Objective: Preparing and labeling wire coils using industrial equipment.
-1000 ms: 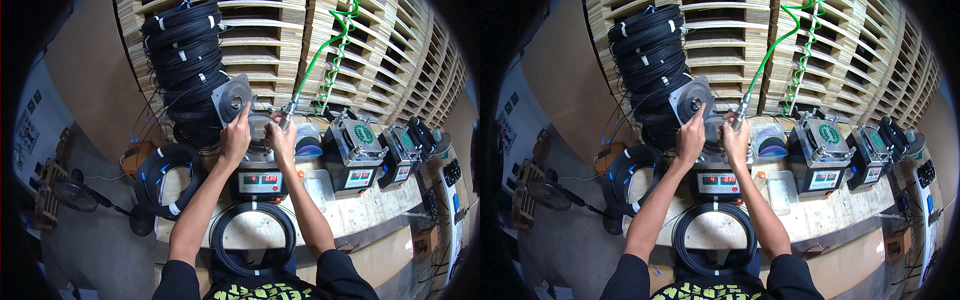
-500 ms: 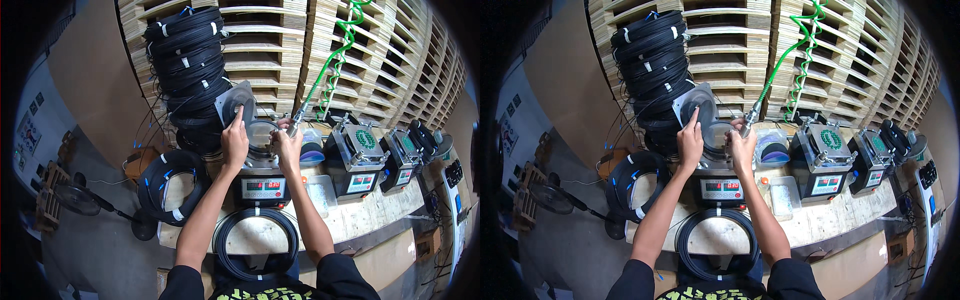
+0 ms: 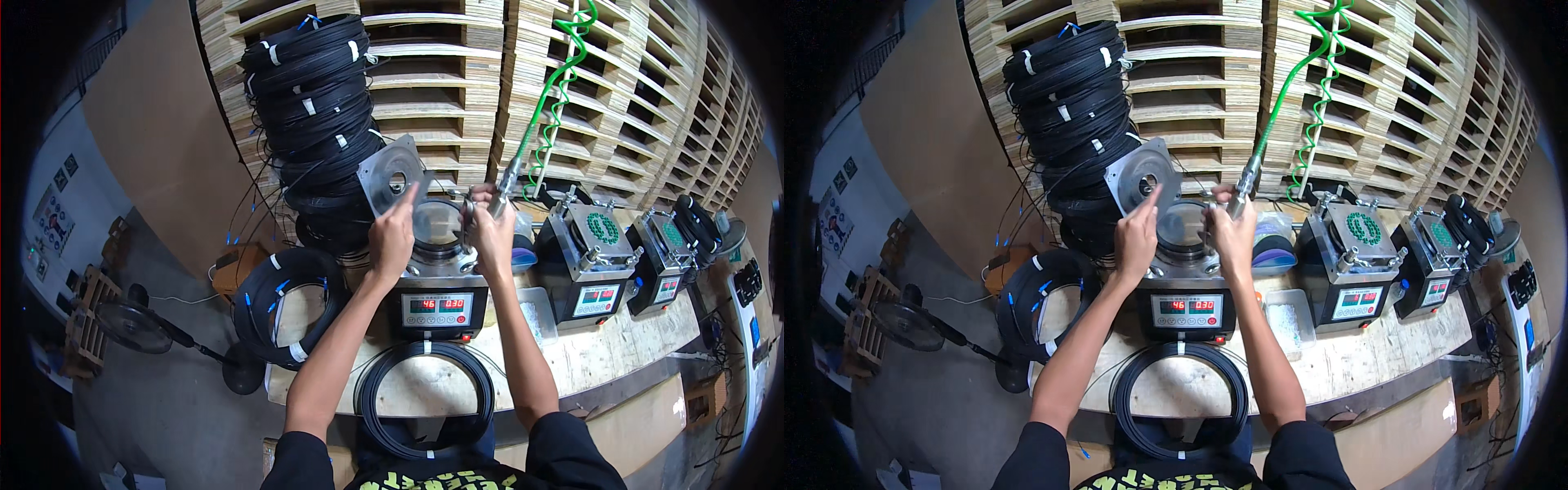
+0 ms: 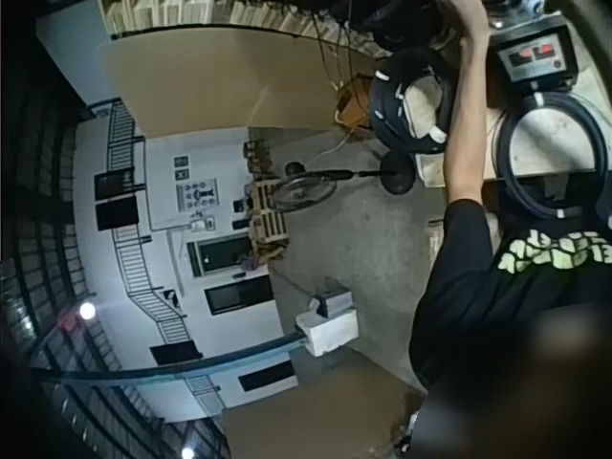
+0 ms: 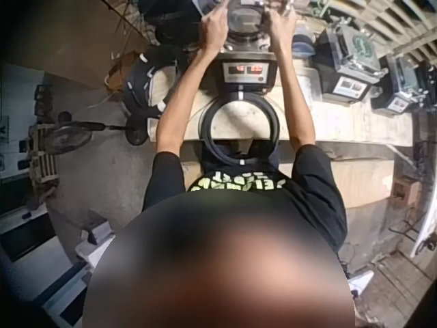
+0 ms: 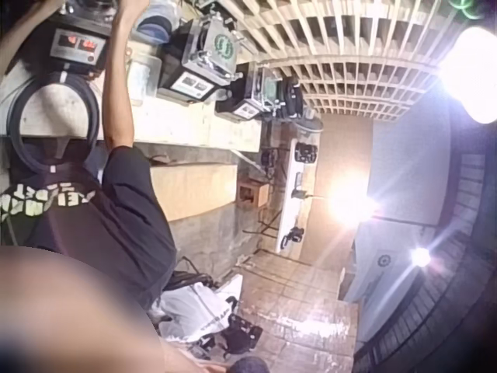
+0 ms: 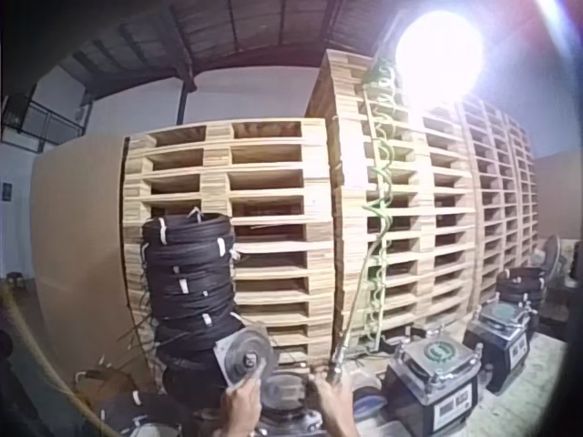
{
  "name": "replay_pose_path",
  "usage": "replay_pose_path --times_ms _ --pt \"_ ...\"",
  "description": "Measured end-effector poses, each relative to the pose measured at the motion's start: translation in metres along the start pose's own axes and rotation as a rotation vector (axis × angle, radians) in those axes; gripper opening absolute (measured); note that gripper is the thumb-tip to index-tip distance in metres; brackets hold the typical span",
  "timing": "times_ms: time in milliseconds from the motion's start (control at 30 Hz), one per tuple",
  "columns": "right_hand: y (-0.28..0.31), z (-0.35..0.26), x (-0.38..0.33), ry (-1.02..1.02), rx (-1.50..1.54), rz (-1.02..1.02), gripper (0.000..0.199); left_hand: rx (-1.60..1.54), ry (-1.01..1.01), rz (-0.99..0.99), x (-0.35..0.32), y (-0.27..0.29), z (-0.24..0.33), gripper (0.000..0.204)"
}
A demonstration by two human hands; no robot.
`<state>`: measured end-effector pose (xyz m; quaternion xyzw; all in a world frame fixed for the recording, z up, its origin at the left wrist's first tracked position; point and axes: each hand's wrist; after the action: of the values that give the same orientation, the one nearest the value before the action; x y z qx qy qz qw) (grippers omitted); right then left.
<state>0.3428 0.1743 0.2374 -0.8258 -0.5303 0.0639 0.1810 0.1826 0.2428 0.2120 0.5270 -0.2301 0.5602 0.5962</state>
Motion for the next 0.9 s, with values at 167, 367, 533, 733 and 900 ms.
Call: replay_pose_path --times_ms 167,367,533,733,900 --pt "0.028 0.004 -0.011 0.101 -0.012 0.007 0.024 -0.052 -0.244 -0.503 -0.003 0.012 -0.01 0.043" --pt "0.053 -0.007 -0.016 0.074 0.007 0.001 0.024 -0.085 -0.181 -0.776 -0.001 0.014 -0.015 0.036" --pt "0.055 -0.013 -0.019 0.085 0.047 -0.042 0.027 -0.146 -0.162 -0.786 0.005 0.007 -0.024 0.034" --pt "0.062 -0.011 -0.018 0.052 0.085 -0.074 0.026 -0.165 -0.156 -0.79 0.016 -0.005 -0.027 0.027" --pt "0.062 -0.019 -0.021 0.045 0.067 -0.071 0.025 -0.147 -0.181 -0.669 0.01 -0.01 -0.025 0.02"
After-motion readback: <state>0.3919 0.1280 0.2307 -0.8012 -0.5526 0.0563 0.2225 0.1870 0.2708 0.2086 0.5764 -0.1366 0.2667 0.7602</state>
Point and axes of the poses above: each hand's wrist, its own x-axis towards the middle knuckle, its own y-axis out of the back of the hand, z = x × y, and after that the axes turned 14 degrees about -y, right-handed
